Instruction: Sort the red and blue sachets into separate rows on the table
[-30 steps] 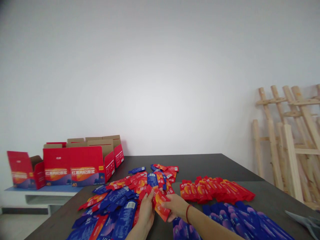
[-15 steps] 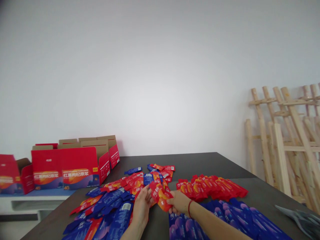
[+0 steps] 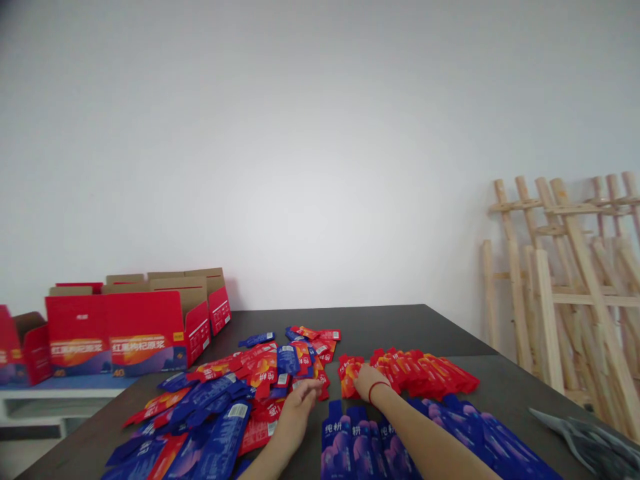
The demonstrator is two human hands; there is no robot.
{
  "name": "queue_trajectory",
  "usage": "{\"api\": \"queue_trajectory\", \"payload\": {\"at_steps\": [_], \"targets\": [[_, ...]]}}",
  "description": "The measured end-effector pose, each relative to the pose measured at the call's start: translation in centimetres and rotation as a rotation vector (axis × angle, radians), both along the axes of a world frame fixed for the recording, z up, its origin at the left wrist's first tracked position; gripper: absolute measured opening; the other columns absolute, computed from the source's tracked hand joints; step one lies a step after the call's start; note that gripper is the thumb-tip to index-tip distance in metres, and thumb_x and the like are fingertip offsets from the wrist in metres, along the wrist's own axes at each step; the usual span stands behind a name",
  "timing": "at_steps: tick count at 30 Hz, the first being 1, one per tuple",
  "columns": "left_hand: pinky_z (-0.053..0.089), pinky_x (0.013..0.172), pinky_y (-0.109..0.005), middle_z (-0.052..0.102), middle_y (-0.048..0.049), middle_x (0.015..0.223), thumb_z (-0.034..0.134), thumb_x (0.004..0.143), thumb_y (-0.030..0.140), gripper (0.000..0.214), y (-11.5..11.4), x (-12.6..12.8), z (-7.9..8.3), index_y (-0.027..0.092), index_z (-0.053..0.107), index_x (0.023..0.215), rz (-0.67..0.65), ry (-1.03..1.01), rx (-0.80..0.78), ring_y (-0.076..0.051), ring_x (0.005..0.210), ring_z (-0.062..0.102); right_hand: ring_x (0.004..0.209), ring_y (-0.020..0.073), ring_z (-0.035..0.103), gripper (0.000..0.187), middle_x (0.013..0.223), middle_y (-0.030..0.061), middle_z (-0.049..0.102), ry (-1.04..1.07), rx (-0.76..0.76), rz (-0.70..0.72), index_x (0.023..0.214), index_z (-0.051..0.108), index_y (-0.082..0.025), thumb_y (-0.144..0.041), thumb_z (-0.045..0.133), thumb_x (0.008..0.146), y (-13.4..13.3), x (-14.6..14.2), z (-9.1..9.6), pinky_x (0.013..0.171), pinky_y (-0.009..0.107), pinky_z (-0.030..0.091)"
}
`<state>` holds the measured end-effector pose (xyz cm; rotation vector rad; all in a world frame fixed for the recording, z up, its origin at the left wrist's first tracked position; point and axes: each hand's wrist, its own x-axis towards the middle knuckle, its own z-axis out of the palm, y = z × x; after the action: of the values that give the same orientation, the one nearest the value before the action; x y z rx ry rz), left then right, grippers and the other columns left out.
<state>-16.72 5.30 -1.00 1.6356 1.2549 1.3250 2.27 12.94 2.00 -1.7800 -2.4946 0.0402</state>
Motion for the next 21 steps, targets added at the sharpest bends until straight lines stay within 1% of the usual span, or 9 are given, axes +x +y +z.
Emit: {"api": "queue_trajectory", "payload": {"at_steps": [2, 4, 5, 7, 10, 12, 15, 18, 21], "targets": [[0.043, 0.092, -0.032, 0.067, -0.0074, 0.105, 0.038, 0.083, 0.025, 0.031, 0.4, -0.3, 1.0, 0.018, 0.063, 0.101, 0.076, 0.232, 0.083, -0.02, 0.101, 0.059, 0.096, 0.0201, 0.059, 0.031, 0.114, 0.0081, 0.059, -0.061, -0.001, -0.099, 0.113, 0.056, -0.016, -0.035, 0.054, 0.089, 0.1, -0.7, 0.3, 0.081, 0.041, 0.051], [0.036, 0.101, -0.032, 0.061, -0.0101, 0.118, 0.037, 0.081, 0.019, 0.037, 1.0, -1.0, 2.3, 0.015, 0.06, 0.11, 0.184, 0.489, 0.151, -0.021, 0.113, 0.053, 0.106, 0.0257, 0.056, 0.029, 0.118, 0.0148, 0.058, -0.1, 0.036, -0.138, 0.113, 0.058, -0.014, -0.028, 0.049, 0.09, 0.0, -1.7, 0.7, 0.085, 0.045, 0.047], [0.032, 0.104, -0.033, 0.057, -0.0117, 0.125, 0.039, 0.08, 0.018, 0.04, 1.4, -1.5, 2.9, 0.013, 0.058, 0.115, 0.238, 0.618, 0.167, -0.022, 0.119, 0.048, 0.115, 0.0283, 0.051, 0.029, 0.123, 0.0177, 0.055, -0.114, 0.064, -0.118, 0.114, 0.059, -0.014, -0.024, 0.047, 0.09, 0.0, -2.1, 0.7, 0.09, 0.047, 0.044], [0.027, 0.108, -0.037, 0.048, -0.0149, 0.135, 0.044, 0.076, 0.019, 0.048, 2.2, -2.7, 3.9, 0.01, 0.054, 0.122, 0.316, 0.841, 0.152, -0.026, 0.126, 0.041, 0.126, 0.0294, 0.041, 0.033, 0.132, 0.0179, 0.05, -0.137, 0.098, -0.034, 0.116, 0.061, -0.017, -0.019, 0.044, 0.088, -0.2, -3.0, 0.6, 0.097, 0.047, 0.036], [0.026, 0.108, -0.041, 0.041, -0.0162, 0.141, 0.052, 0.069, 0.019, 0.058, 3.5, -4.4, 4.6, 0.01, 0.05, 0.126, 0.326, 1.052, 0.099, -0.03, 0.13, 0.036, 0.119, 0.028, 0.049, 0.034, 0.124, 0.0165, 0.058, -0.174, 0.067, 0.034, 0.11, 0.066, -0.017, -0.016, 0.044, 0.085, -0.3, -3.9, -0.2, 0.096, 0.043, 0.038], [0.026, 0.108, -0.041, 0.039, -0.0154, 0.143, 0.053, 0.067, 0.019, 0.061, 4.4, -5.3, 4.8, 0.012, 0.049, 0.128, 0.318, 1.132, 0.08, -0.031, 0.13, 0.035, 0.113, 0.0296, 0.054, 0.036, 0.118, 0.0207, 0.061, -0.189, 0.051, 0.01, 0.11, 0.066, -0.012, -0.013, 0.041, 0.084, -0.2, -4.1, -0.9, 0.091, 0.043, 0.042], [0.032, 0.103, -0.042, 0.049, -0.017, 0.133, 0.051, 0.071, 0.02, 0.052, 5.7, -6.4, 5.1, 0.011, 0.052, 0.122, 0.348, 1.184, 0.04, -0.031, 0.123, 0.044, 0.113, 0.0315, 0.054, 0.04, 0.12, 0.025, 0.058, -0.194, 0.046, -0.032, 0.113, 0.064, -0.007, -0.01, 0.038, 0.082, 0.0, -4.0, -1.5, 0.086, 0.043, 0.045], [0.037, 0.097, -0.04, 0.055, -0.0177, 0.121, 0.044, 0.075, 0.016, 0.043, 7.5, -7.0, 5.4, 0.009, 0.054, 0.116, 0.384, 1.181, 0.016, -0.029, 0.116, 0.049, 0.112, 0.0312, 0.054, 0.038, 0.119, 0.0233, 0.059, -0.177, 0.038, -0.035, 0.112, 0.065, -0.009, -0.014, 0.04, 0.083, 0.1, -3.5, -1.5, 0.084, 0.042, 0.046], [0.039, 0.095, -0.039, 0.048, -0.0177, 0.131, 0.043, 0.075, 0.013, 0.046, 9.6, -7.5, 5.5, 0.011, 0.049, 0.121, 0.409, 1.17, -0.02, -0.029, 0.12, 0.046, 0.112, 0.0304, 0.054, 0.037, 0.118, 0.0202, 0.06, -0.15, 0.04, -0.019, 0.111, 0.065, -0.012, -0.02, 0.039, 0.086, 0.2, -2.6, -1.4, 0.086, 0.042, 0.045]]}}
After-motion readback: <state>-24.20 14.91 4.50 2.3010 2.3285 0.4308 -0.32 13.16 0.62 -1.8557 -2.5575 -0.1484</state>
